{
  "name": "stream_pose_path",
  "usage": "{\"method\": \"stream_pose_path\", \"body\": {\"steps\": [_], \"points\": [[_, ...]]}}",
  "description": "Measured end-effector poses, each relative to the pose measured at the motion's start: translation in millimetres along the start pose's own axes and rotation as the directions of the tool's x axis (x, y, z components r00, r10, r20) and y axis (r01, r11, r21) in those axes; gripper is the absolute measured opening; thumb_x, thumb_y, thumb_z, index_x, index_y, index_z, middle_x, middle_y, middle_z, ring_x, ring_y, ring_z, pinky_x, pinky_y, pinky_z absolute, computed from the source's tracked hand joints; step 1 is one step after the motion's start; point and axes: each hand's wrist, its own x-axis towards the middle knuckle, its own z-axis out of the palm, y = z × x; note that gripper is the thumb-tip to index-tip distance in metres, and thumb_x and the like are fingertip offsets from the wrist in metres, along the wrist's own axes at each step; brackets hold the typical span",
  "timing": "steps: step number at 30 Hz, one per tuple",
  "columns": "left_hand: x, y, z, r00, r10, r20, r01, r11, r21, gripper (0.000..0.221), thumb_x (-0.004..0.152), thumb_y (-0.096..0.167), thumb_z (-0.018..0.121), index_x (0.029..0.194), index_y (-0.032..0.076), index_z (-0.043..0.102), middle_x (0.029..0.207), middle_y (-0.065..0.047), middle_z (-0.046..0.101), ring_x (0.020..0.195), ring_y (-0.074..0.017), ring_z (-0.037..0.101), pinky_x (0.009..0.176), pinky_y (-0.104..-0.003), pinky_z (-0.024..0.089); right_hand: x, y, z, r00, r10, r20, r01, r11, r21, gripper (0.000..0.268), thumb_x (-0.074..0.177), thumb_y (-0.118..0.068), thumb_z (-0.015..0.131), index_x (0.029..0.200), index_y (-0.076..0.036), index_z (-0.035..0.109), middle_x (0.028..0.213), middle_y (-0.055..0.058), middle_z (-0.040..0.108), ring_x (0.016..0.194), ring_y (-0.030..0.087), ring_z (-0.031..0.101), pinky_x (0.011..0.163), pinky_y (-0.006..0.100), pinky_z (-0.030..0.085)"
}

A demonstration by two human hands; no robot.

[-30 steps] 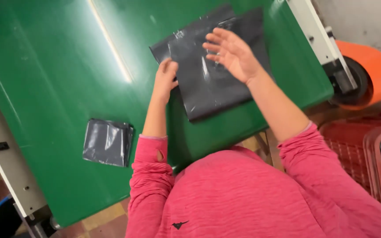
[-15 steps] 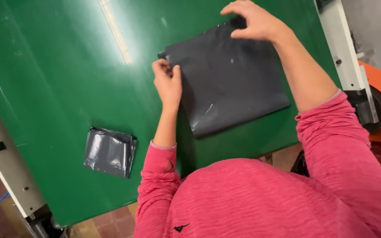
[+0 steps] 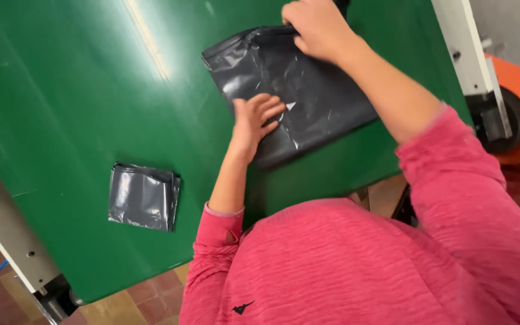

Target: Folding black plastic bags on a conveyor belt and placing them into a red plastic storage crate.

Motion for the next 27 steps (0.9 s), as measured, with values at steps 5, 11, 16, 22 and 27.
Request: {"method": "stream_pose_path", "body": {"steps": [5,11,16,22,27], "points": [[-16.1,-52.6,-43.5,0.995,-0.071,-0.075,0.011,0.795,-0.606,0.103,0.092,0.083,0.024,0.153,0.001,0.041,0.151,-0.017,0.051,0.133,-0.0322,0.054,0.107,-0.051,0.045,-135.7,-97.5,-35.6,0.898,-0.065,-0.435,0.040,0.997,-0.067,0.024,0.076,-0.006,0.080,0.095,-0.012,0.066,0.101,0.002,0.062,0.108,0.028,0.059,0.095,0.047,0.043],[-92.5,-21.7,10.7,0.786,0.441,-0.432,-0.186,0.836,0.515,0.096,0.085,0.067,0.073,0.149,0.006,0.036,0.145,-0.012,0.048,0.126,-0.0277,0.054,0.097,-0.050,0.053,-197.6,-127.8,13.6,0.908,0.034,-0.417,-0.079,0.993,-0.093,0.021,0.082,-0.007,0.079,0.102,-0.011,0.074,0.109,0.002,0.066,0.115,0.027,0.060,0.099,0.045,0.046],[-126.8,-2.2,27.0,0.648,0.649,0.399,-0.295,-0.270,0.917,0.072,0.080,0.049,0.078,0.134,0.006,0.055,0.133,-0.012,0.057,0.127,-0.0313,0.053,0.102,-0.049,0.044,-215.3,-132.6,26.3,0.888,0.056,-0.456,-0.106,0.991,-0.084,0.018,0.084,-0.005,0.077,0.100,-0.008,0.073,0.113,0.005,0.067,0.123,0.029,0.061,0.105,0.048,0.048],[-114.9,-33.3,17.3,0.727,0.286,0.624,-0.395,-0.570,0.721,0.021,0.095,0.033,0.074,0.103,0.017,0.065,0.096,0.000,0.059,0.097,-0.0199,0.061,0.077,-0.038,0.046,-213.7,-177.3,13.4,0.929,0.041,-0.368,-0.013,0.997,0.080,0.035,0.075,-0.006,0.074,0.109,0.000,0.068,0.129,0.019,0.064,0.135,0.038,0.056,0.115,0.053,0.044],[-78.1,2.3,65.0,0.718,0.099,0.689,-0.669,-0.173,0.723,0.029,0.093,0.042,0.071,0.090,0.013,0.066,0.086,-0.003,0.063,0.087,-0.0236,0.065,0.068,-0.043,0.048,-224.2,-197.2,48.1,0.953,-0.030,-0.301,0.103,0.968,0.227,0.050,0.079,-0.012,0.076,0.125,0.006,0.066,0.137,0.023,0.062,0.135,0.041,0.054,0.116,0.052,0.041]]}}
